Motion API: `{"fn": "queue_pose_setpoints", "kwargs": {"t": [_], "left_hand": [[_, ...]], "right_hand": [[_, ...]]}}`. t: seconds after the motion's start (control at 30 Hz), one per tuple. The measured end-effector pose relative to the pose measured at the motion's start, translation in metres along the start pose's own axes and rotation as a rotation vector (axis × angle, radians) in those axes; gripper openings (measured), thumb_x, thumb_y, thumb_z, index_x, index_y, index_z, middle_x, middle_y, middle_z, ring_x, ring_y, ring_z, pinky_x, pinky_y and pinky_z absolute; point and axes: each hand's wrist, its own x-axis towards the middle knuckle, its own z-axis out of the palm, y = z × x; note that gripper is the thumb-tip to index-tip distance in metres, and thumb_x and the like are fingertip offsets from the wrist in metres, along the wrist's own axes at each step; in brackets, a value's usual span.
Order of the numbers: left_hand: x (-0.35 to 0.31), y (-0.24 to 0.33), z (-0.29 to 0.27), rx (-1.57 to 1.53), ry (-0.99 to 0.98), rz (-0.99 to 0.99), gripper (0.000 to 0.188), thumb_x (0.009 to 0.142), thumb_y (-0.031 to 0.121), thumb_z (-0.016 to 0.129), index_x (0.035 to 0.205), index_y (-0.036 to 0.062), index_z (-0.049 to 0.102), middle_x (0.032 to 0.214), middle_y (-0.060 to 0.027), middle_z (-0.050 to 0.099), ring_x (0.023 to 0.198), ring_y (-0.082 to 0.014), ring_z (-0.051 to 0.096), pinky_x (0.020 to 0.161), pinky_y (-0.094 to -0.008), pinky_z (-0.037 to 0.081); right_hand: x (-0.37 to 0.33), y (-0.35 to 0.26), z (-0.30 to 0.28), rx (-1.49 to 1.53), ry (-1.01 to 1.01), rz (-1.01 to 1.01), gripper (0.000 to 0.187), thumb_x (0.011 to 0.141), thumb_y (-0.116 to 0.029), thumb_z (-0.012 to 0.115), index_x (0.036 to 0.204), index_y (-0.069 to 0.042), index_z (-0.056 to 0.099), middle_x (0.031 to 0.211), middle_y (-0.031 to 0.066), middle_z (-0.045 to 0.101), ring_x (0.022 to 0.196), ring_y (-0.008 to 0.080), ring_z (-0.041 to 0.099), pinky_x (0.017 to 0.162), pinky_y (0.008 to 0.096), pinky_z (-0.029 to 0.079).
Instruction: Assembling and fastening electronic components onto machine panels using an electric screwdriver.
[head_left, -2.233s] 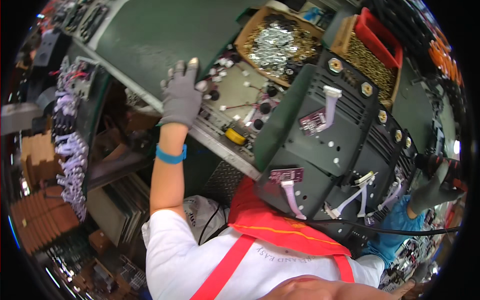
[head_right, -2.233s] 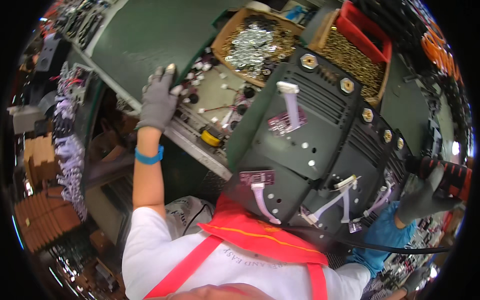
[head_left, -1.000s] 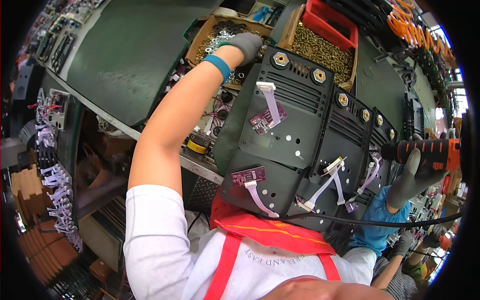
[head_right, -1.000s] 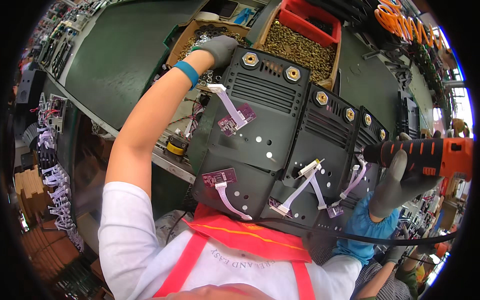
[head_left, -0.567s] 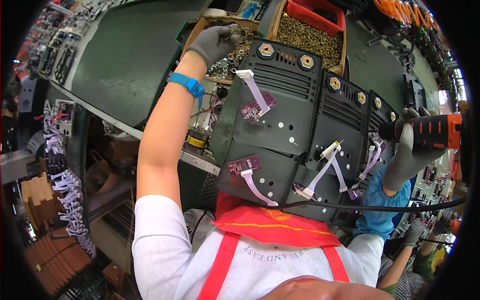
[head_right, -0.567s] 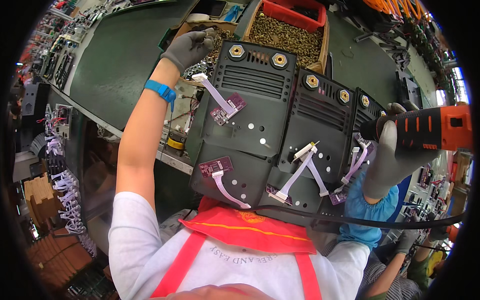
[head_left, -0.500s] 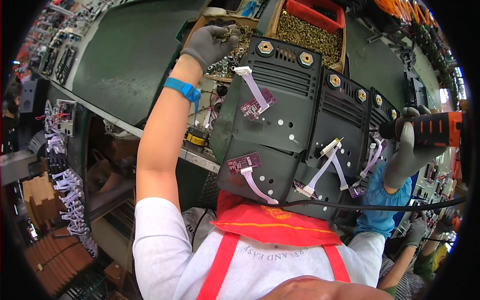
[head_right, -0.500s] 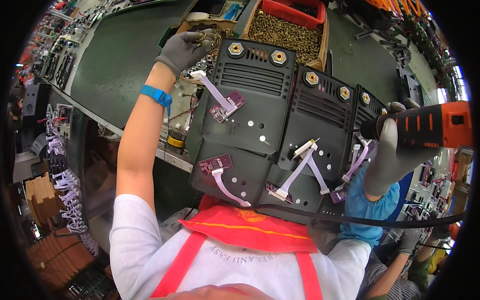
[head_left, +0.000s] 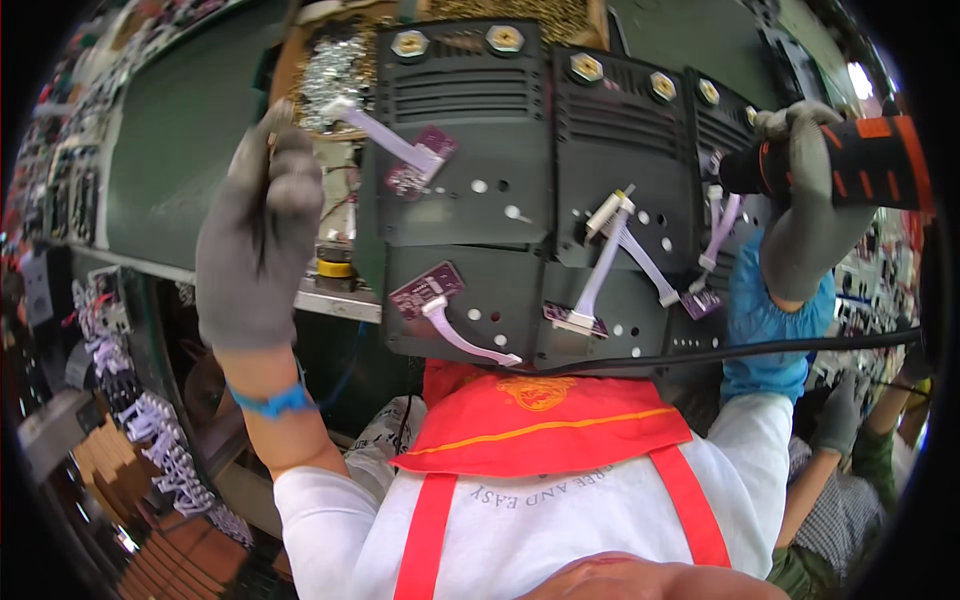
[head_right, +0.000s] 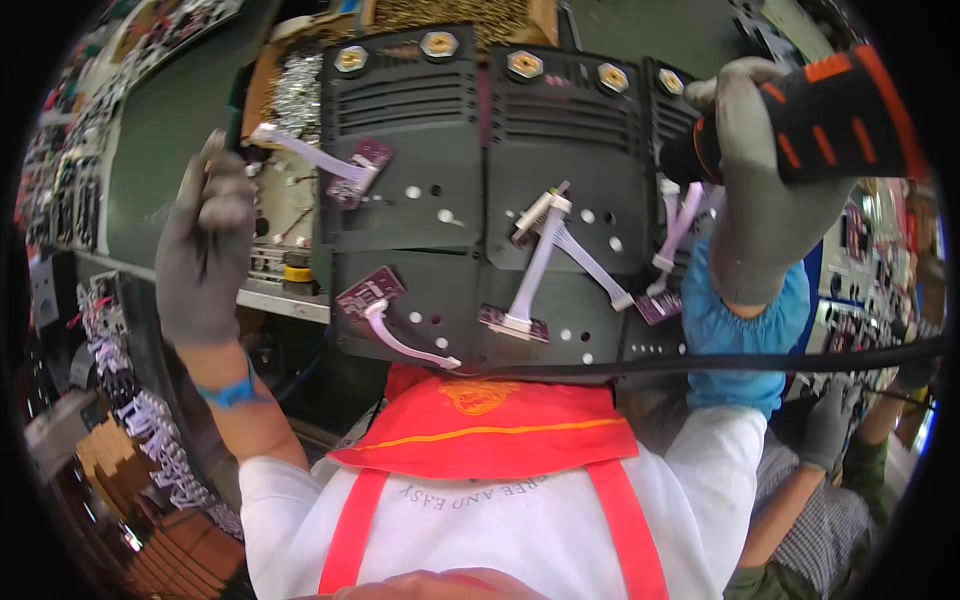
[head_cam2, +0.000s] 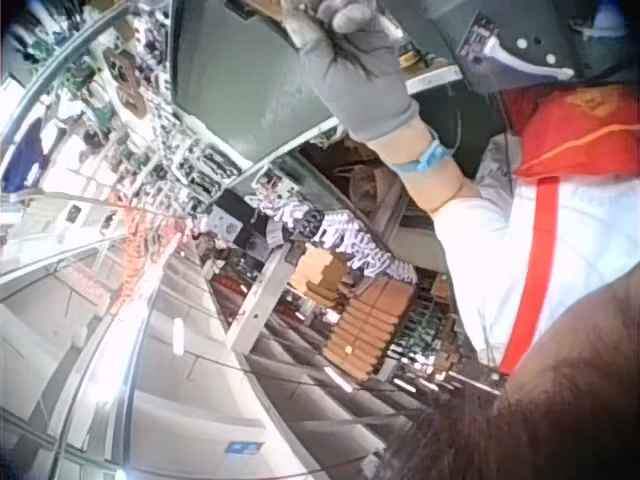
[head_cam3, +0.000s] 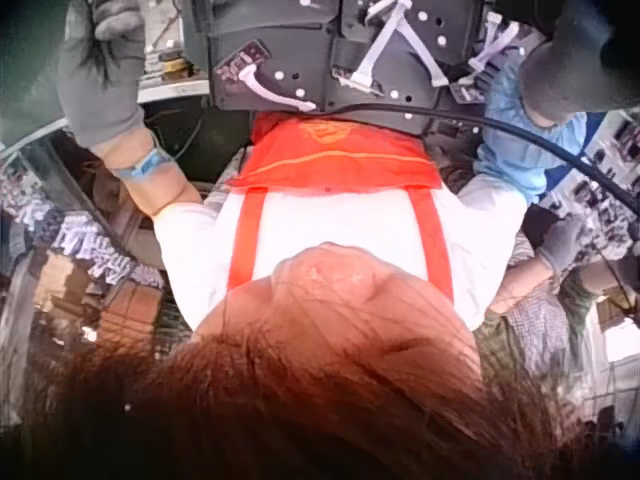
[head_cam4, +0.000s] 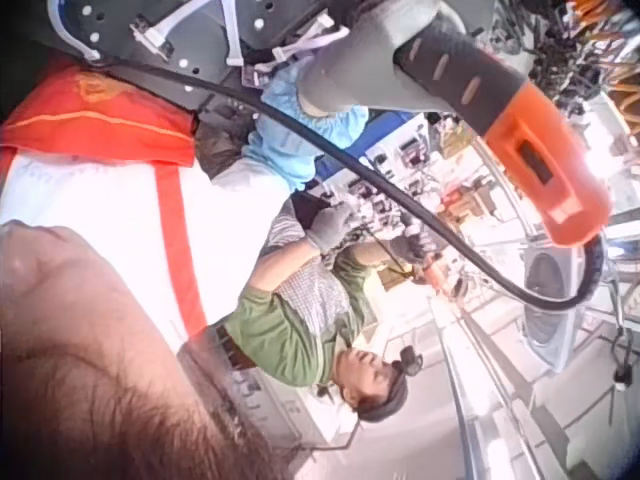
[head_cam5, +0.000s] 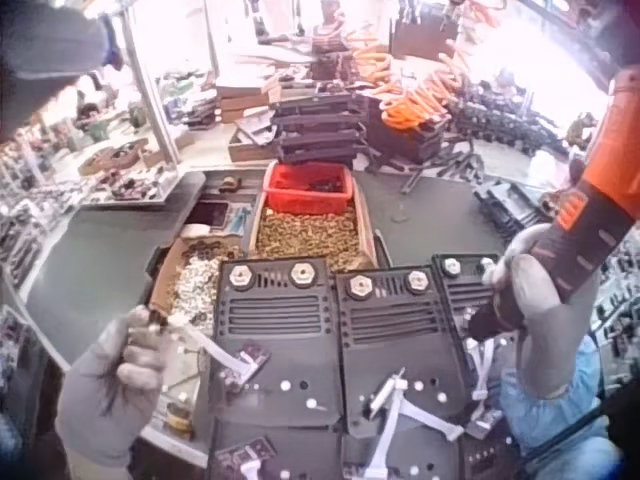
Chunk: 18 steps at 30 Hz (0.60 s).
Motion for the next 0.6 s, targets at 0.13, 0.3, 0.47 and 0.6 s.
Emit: {"fn": "queue_pose_setpoints", "kwargs": {"t": [0.13,0.3,0.47,0.6], "left_hand": [[-0.034,-0.082,0.0,0.109,0.101,-0.226,0.039,0.101,0.028,0.043,0.127,-0.0006,0.048,0.102,-0.0054,0.054,0.079,-0.0073,0.049,0.061,-0.0183,0.042],[-0.004,-0.148,-0.013,0.322,0.032,-0.408,0.048,0.101,0.038,0.038,0.117,-0.0039,0.055,0.08,-0.0029,0.052,0.063,-0.0078,0.039,0.048,-0.02,0.031],[0.004,-0.163,-0.015,0.308,-0.047,-0.458,0.05,0.101,0.039,0.038,0.118,-0.0051,0.055,0.07,-0.0018,0.052,0.054,-0.0073,0.037,0.046,-0.0209,0.03],[0.005,-0.166,-0.025,0.18,-0.201,-0.501,0.052,0.102,0.041,0.036,0.124,-0.0032,0.054,0.079,-0.0012,0.053,0.061,-0.0061,0.038,0.052,-0.0195,0.033]], "right_hand": [[0.005,-0.011,-0.025,0.459,-0.072,-0.064,0.032,0.093,-0.018,0.045,0.1,0.01,0.058,0.084,0.0179,0.059,0.071,0.0257,0.059,0.068,0.0367,0.053],[-0.008,-0.039,-0.067,-0.46,-0.233,-0.216,0.031,0.089,-0.021,0.054,0.099,0.008,0.055,0.072,0.0111,0.056,0.061,0.0222,0.055,0.053,0.0295,0.047],[0.002,-0.106,-0.036,-1.099,-0.936,-0.17,0.029,0.085,-0.02,0.063,0.095,0.005,0.054,0.066,0.0063,0.052,0.058,0.0199,0.054,0.05,0.0284,0.044],[0.0,-0.108,-0.036,-1.167,-1.138,0.292,0.037,0.07,-0.018,0.08,0.086,-0.002,0.051,0.064,0.0031,0.048,0.056,0.0178,0.051,0.047,0.0286,0.04]]}}
